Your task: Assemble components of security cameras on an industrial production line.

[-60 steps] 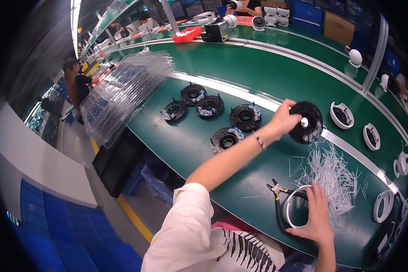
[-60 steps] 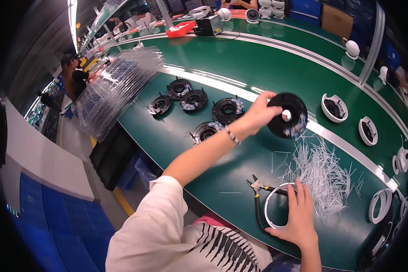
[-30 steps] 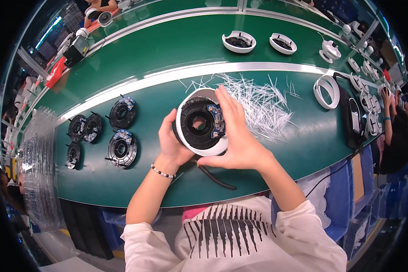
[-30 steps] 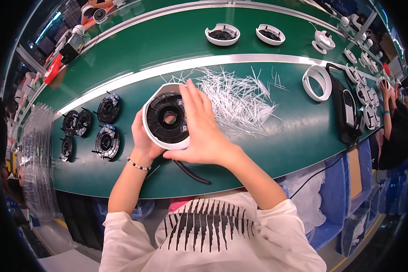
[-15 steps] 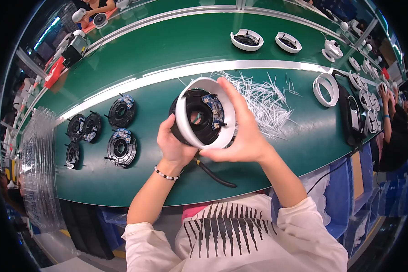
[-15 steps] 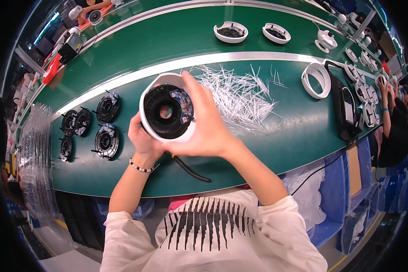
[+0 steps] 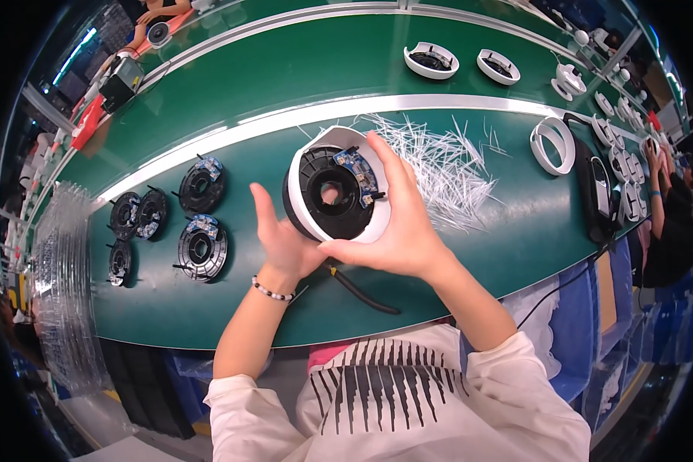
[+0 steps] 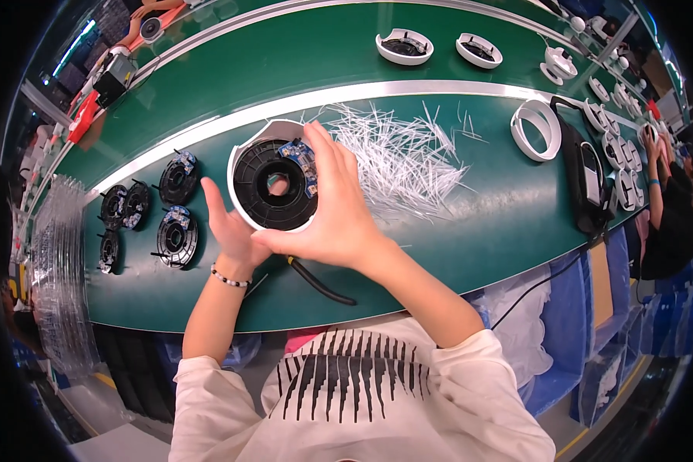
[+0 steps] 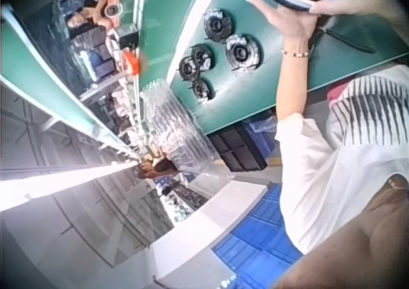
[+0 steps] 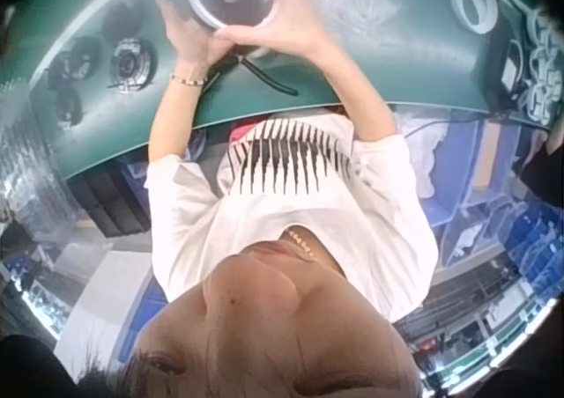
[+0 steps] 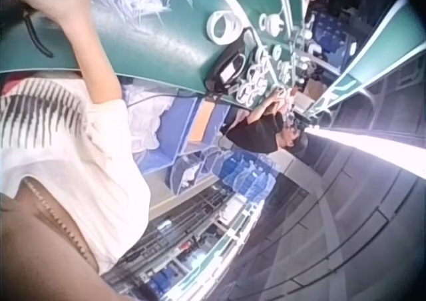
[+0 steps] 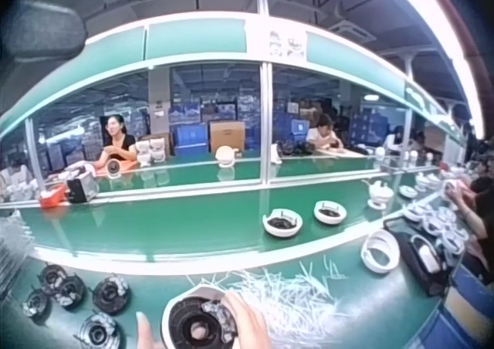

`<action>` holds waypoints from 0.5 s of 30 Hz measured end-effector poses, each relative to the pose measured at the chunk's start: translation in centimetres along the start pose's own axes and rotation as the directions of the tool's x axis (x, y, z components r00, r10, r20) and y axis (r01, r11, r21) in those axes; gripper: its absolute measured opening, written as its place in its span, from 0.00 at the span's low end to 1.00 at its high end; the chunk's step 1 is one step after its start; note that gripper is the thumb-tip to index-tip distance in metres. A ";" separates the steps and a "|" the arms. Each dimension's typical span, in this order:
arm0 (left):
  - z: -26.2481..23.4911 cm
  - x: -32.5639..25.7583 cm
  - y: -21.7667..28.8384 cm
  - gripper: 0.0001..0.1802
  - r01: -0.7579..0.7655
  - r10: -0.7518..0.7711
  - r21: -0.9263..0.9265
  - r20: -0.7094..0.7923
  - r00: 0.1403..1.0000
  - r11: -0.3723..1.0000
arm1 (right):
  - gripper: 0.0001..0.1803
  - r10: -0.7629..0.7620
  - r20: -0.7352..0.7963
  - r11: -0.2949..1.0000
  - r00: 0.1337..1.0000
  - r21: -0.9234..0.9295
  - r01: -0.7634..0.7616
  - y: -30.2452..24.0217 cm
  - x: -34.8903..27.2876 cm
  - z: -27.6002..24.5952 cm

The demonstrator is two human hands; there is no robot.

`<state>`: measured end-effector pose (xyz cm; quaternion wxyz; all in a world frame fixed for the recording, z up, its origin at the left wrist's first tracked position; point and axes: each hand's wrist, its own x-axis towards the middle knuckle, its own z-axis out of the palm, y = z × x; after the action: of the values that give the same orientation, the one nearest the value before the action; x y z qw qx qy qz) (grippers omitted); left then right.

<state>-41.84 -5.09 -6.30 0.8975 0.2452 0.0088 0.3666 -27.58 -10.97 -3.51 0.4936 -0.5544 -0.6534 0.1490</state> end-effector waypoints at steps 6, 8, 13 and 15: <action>-0.6 0.7 -0.1 0.34 0.048 -0.017 0.106 -0.272 0.962 0.993 | 0.62 0.094 0.151 0.965 0.984 0.229 -0.127 1.2 -0.4 0.2; -0.3 0.6 0.0 0.28 0.032 -0.029 0.015 -0.165 0.986 0.999 | 0.63 0.116 0.167 0.864 0.979 0.469 -0.183 2.3 -0.1 0.2; -0.2 0.7 -0.8 0.28 -0.019 0.022 0.018 -0.248 0.968 1.000 | 0.61 0.017 0.191 0.997 0.981 0.074 -0.032 0.4 0.0 -0.3; -0.3 0.4 -1.1 0.32 -0.043 0.063 0.073 -0.302 0.951 0.996 | 0.62 -0.025 0.164 0.995 0.986 -0.086 0.039 0.1 -0.4 0.5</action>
<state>-40.84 -5.35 -6.97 0.8668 0.2152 0.1522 0.4233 -27.94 -11.09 -3.99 0.4155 -0.5513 -0.7064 0.1565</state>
